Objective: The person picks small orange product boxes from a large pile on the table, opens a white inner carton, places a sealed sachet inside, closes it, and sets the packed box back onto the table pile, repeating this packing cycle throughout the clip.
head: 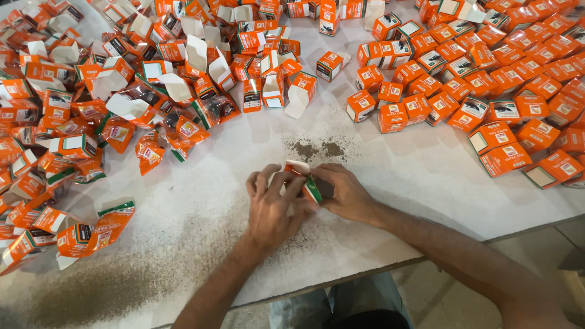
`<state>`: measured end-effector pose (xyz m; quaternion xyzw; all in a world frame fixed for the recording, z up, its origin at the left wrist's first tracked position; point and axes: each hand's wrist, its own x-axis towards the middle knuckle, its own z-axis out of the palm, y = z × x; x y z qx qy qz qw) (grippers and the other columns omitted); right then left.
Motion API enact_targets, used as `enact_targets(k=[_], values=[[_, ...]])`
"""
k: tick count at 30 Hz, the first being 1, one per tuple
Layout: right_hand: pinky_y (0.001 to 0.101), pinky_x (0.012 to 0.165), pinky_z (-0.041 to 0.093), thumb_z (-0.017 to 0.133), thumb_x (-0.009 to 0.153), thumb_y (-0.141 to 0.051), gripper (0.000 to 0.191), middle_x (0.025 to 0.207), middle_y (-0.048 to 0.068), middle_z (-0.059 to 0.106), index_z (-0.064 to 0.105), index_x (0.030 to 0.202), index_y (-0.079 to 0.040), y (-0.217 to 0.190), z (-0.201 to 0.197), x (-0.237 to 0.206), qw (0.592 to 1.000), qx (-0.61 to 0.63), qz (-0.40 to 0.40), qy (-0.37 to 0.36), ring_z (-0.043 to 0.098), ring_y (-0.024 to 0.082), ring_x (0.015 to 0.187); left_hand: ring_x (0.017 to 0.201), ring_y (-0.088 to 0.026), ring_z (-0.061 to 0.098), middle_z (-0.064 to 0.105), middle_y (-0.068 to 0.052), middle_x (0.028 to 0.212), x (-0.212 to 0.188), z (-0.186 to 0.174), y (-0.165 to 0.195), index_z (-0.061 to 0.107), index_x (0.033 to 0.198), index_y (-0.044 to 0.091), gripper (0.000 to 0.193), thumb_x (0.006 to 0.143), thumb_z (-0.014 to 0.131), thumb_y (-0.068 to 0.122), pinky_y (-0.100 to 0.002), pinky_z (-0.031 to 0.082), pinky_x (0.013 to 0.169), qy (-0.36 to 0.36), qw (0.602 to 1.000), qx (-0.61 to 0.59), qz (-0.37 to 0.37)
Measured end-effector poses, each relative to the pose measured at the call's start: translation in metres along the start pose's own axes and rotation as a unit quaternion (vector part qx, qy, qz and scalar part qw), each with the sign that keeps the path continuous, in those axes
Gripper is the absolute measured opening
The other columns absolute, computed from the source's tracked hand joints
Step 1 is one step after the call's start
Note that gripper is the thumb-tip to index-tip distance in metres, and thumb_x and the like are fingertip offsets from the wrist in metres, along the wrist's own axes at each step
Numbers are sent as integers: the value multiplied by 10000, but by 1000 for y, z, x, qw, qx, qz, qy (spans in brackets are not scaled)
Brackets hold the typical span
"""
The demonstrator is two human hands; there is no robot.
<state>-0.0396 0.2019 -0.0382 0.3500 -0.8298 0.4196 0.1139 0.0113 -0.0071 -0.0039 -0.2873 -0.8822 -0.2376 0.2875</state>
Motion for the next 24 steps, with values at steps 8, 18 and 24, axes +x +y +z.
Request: enact_targets(k=[8,18,24], values=[[453,931,530,890,774,-267,486,1111,125,713,673,1161,-68,-10,-1,2,996,49,67,-35,656,359,1092,1361,-461,436,440,-248,1466,5,23,-11,728,1093,83,229,886,728,182,-559,419,1056,50,991,-54,-108],[423,948,526,828,783,-212,668,1232,132,679,494,1332,-30,-18,8,-2,989,109,103,17,656,347,1162,715,-117,670,684,-75,799,10,51,-36,628,962,-56,108,892,627,27,-284,560,605,-20,820,-426,-381],[458,1004,519,812,799,-130,548,1282,154,672,621,1303,-29,-22,7,-8,994,-75,-66,33,621,365,1232,723,-90,593,675,-57,859,13,39,-26,657,1089,-22,187,920,594,28,-274,520,617,-40,843,-429,-323]])
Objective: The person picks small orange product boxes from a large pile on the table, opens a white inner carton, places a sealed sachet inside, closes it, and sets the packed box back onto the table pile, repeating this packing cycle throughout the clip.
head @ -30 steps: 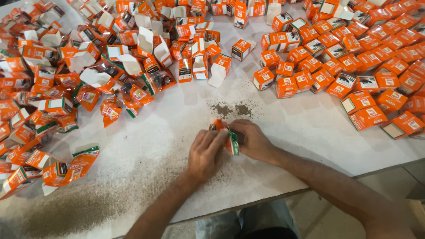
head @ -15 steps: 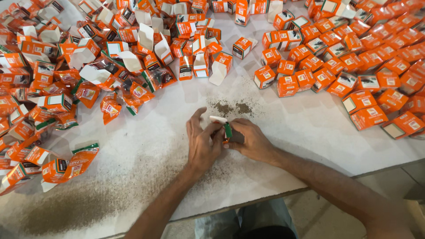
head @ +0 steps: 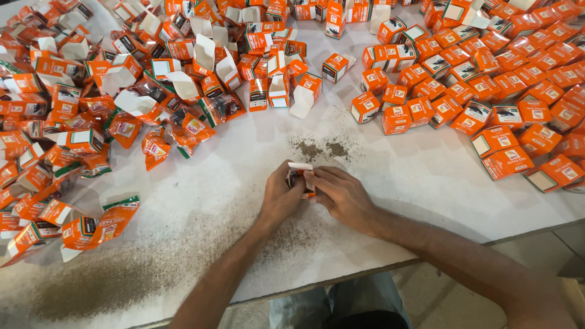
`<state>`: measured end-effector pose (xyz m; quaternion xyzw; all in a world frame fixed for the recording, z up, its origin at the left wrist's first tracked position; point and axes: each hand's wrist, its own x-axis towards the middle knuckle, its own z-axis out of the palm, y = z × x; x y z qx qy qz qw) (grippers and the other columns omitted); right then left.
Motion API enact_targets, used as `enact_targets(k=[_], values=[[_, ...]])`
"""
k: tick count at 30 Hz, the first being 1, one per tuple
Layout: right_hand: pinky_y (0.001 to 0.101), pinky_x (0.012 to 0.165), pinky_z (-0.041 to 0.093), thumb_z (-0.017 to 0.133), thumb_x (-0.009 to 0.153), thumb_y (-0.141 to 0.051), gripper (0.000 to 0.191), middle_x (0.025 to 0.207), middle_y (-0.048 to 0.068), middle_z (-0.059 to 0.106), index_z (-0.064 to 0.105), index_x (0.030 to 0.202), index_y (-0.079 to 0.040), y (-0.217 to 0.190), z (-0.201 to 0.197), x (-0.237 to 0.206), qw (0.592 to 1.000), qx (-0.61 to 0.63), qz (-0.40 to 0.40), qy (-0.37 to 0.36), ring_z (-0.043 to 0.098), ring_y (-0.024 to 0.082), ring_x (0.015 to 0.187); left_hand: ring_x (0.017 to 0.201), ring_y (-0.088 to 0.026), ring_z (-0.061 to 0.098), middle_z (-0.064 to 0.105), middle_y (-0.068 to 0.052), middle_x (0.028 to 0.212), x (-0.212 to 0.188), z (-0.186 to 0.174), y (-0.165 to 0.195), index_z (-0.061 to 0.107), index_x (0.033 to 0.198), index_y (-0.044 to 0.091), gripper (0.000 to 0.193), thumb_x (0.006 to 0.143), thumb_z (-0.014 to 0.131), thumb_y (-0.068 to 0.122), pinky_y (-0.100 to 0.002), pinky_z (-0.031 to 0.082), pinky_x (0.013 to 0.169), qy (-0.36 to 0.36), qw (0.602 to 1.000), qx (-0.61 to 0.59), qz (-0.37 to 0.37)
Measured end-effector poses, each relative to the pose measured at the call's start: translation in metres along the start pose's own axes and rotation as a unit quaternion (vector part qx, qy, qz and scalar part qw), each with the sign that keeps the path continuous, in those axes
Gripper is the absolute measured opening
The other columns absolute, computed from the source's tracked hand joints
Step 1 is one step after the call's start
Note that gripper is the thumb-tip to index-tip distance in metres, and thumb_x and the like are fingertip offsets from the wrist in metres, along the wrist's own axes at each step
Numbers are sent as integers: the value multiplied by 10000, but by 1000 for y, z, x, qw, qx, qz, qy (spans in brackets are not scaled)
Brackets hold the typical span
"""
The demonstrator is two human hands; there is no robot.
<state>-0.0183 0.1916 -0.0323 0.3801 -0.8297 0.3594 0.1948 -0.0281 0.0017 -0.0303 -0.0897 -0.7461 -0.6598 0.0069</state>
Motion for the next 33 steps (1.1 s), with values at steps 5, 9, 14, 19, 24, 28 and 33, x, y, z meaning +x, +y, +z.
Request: enact_targets(k=[5,9,14,19,24,28,33], values=[[474,995,509,802,750,-101,545,1258,178,654,631,1262,-28,1,1,0,998,-48,0,-29,600,383,1227,687,-118,681,722,-53,887,-4,-31,13,679,1137,31,299,884,545,117,-263,587,629,-104,960,-220,-140],[464,988,516,801,792,-119,477,1264,166,673,641,1235,-43,1,0,3,999,-35,12,-22,617,373,1231,652,-134,649,721,-86,856,8,-38,3,669,1023,-26,204,962,640,167,-295,586,602,-105,971,-158,-146],[482,960,514,810,812,-158,387,1228,157,693,628,1131,-35,-3,-1,7,999,-7,35,-20,640,372,1178,669,-155,634,699,-115,821,22,-27,-11,684,978,-33,116,940,707,74,-305,525,588,-89,990,-37,-98],[496,886,516,829,815,-169,417,1123,174,698,573,1118,-40,0,1,2,997,-9,70,-24,655,400,1065,1096,-271,749,740,-157,1194,-6,-15,-7,683,1167,-14,260,917,610,-18,-362,612,928,-20,974,118,191],[484,827,528,805,810,-126,539,1067,170,689,437,1194,-38,8,10,-6,994,16,103,-16,674,398,1019,1380,-399,536,624,-229,1386,-24,-25,4,661,1206,-39,424,804,782,15,-452,479,1124,-84,924,218,301],[483,815,528,820,826,-145,543,1074,172,682,425,1186,-46,11,14,-5,995,21,93,-15,671,398,1005,1392,-400,567,647,-207,1401,-24,-28,5,665,1167,-10,323,853,741,-5,-456,510,1134,-52,930,213,295],[481,829,528,814,832,-149,516,1088,167,684,447,1183,-57,7,8,-2,995,23,93,-18,668,398,1030,1365,-403,593,665,-207,1371,-20,-25,-4,661,1065,9,197,876,716,-4,-461,552,1076,-54,936,196,286]])
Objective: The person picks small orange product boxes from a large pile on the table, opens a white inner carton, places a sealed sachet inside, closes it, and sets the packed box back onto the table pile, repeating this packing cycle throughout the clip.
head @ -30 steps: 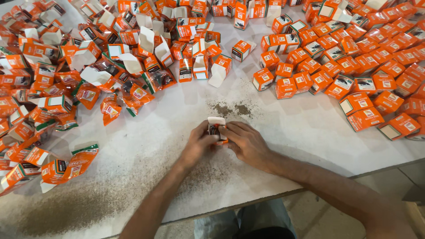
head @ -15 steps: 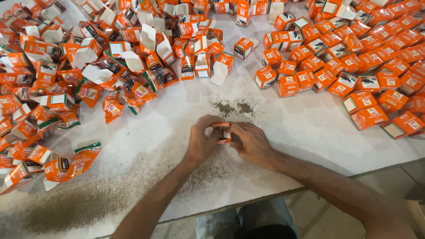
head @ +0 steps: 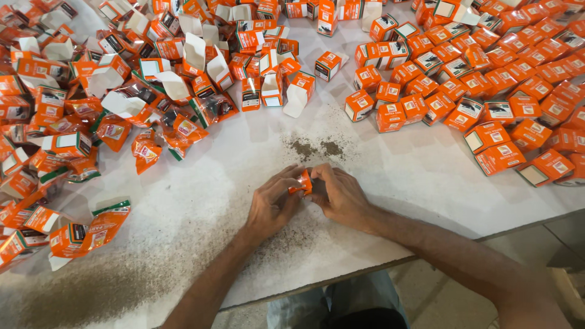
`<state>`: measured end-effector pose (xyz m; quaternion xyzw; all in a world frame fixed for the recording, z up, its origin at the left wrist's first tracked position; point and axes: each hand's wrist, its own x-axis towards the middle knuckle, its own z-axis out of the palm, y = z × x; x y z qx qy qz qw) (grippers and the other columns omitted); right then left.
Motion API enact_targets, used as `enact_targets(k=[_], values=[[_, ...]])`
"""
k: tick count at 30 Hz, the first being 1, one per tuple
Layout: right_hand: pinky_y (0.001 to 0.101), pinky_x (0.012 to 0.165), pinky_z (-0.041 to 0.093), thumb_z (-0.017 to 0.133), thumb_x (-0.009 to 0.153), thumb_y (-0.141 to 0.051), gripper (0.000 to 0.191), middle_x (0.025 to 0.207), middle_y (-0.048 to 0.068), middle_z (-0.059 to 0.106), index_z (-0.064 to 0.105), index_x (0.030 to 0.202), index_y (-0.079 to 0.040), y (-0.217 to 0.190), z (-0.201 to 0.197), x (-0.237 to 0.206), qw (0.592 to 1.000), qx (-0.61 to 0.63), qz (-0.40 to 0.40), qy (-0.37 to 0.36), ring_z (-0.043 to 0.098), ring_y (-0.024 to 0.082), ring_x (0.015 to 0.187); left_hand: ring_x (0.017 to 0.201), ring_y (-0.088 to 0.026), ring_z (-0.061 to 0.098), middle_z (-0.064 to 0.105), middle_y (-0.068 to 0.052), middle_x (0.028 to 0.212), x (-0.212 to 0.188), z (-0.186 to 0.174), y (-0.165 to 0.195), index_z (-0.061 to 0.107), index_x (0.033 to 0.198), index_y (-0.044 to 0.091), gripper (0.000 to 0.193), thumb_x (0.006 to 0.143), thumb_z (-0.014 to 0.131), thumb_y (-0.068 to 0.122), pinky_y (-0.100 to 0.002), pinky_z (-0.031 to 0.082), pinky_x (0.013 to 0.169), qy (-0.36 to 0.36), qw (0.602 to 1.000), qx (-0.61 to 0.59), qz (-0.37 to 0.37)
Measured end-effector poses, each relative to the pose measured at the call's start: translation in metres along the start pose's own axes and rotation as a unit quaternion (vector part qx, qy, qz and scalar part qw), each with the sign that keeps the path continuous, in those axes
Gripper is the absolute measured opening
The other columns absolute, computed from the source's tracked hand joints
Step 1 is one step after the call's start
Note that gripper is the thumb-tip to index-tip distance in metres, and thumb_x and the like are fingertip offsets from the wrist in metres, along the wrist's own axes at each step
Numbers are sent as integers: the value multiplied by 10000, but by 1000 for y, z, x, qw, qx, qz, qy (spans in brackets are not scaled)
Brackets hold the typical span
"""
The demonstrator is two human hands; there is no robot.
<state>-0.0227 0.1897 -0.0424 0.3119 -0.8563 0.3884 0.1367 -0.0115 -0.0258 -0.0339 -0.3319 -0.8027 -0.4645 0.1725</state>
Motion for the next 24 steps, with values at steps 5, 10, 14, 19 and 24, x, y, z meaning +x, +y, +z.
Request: enact_targets(k=[5,10,14,19,24], values=[[484,900,507,819,877,-176,462,1094,133,705,510,1211,-95,-6,-7,2,999,-28,-39,-17,675,387,1049,1383,-399,568,638,-231,1404,2,-2,0,628,992,19,137,928,729,86,-491,528,1130,-43,978,161,126],[495,1028,458,776,841,-186,510,1287,203,607,519,1263,-59,-5,-8,2,994,1,-108,-14,571,421,1236,1425,-394,501,579,-239,1441,6,-13,17,645,1009,-15,239,939,739,194,-558,409,1198,-80,970,175,146],[641,1178,322,753,877,-250,673,1229,174,565,524,1466,-18,23,-16,25,968,-151,-197,-38,493,374,1262,1350,-410,516,569,-251,1412,19,-10,18,679,1075,25,223,906,726,164,-536,420,1134,20,979,182,94],[710,1199,153,768,891,-303,565,1416,237,512,577,1377,-87,84,-67,54,907,-403,-38,111,399,422,1454,1217,-374,592,640,-170,1292,79,5,-28,656,1092,30,210,893,704,74,-487,497,1041,143,963,224,38],[710,1203,157,793,892,-293,653,1516,238,454,565,1470,-92,98,-81,56,877,-456,28,148,367,402,1487,986,-389,655,650,-189,1144,156,29,-81,606,1165,-19,394,855,754,174,-491,548,770,113,958,247,-91]])
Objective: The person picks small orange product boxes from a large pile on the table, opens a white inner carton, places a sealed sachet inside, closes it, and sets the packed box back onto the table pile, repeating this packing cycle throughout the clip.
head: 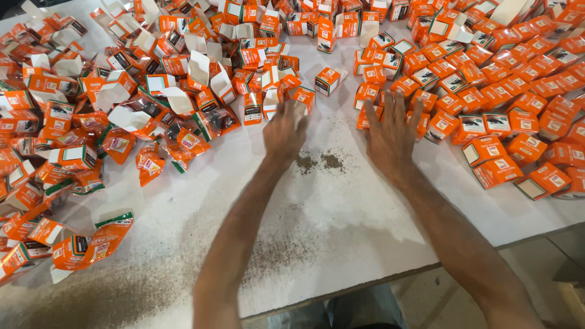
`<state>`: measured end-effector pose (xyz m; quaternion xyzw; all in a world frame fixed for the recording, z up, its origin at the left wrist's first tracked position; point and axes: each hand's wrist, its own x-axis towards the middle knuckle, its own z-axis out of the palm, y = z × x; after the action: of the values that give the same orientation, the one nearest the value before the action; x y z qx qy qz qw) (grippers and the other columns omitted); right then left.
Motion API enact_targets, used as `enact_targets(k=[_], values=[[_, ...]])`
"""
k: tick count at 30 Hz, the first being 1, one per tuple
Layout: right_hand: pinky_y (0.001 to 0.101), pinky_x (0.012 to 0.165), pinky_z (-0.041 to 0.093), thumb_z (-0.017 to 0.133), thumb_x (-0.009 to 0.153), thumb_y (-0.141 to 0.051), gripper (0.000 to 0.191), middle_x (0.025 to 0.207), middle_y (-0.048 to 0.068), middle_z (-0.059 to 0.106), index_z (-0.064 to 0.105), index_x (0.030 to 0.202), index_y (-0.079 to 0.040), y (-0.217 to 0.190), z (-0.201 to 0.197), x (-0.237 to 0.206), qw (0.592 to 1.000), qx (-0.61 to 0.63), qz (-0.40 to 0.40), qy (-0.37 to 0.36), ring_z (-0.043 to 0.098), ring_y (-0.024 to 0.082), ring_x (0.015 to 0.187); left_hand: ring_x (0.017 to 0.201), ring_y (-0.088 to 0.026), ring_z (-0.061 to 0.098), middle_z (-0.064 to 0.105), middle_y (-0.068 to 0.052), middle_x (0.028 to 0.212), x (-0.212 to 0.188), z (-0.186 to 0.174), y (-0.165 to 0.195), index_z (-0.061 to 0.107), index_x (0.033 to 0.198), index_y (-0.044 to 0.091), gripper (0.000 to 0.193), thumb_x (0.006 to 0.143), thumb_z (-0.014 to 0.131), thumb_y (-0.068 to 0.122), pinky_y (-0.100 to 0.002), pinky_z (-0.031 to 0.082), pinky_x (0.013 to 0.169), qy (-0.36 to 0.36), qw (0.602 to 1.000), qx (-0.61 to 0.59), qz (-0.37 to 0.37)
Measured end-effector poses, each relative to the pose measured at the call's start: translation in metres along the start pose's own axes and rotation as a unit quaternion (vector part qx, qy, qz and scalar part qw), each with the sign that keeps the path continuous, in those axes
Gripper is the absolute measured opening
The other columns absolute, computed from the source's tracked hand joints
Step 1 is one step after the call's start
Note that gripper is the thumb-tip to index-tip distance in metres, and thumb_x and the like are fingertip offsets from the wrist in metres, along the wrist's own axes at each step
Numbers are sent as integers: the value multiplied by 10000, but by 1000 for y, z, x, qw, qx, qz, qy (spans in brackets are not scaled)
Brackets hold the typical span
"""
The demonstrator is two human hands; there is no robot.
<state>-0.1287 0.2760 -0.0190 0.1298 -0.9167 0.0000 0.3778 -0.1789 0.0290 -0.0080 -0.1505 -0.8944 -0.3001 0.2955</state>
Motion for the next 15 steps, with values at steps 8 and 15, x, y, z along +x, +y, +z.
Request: enact_targets(k=[8,15], values=[[545,1181,288,665,1010,-411,842,1532,337,322,242,1538,91,-26,1,-5,904,426,-30,2,320,512,1442,1113,-317,654,630,-134,1142,-27,17,-3,658,1071,30,243,855,706,130,-444,575,924,-57,921,87,376],[485,1147,395,625,1003,-309,698,1446,239,464,314,1541,10,-55,7,-16,863,483,12,-148,461,389,1366,1145,-376,587,601,-164,1305,-26,-61,-74,617,1300,14,345,957,641,34,-505,512,993,15,981,85,174]])
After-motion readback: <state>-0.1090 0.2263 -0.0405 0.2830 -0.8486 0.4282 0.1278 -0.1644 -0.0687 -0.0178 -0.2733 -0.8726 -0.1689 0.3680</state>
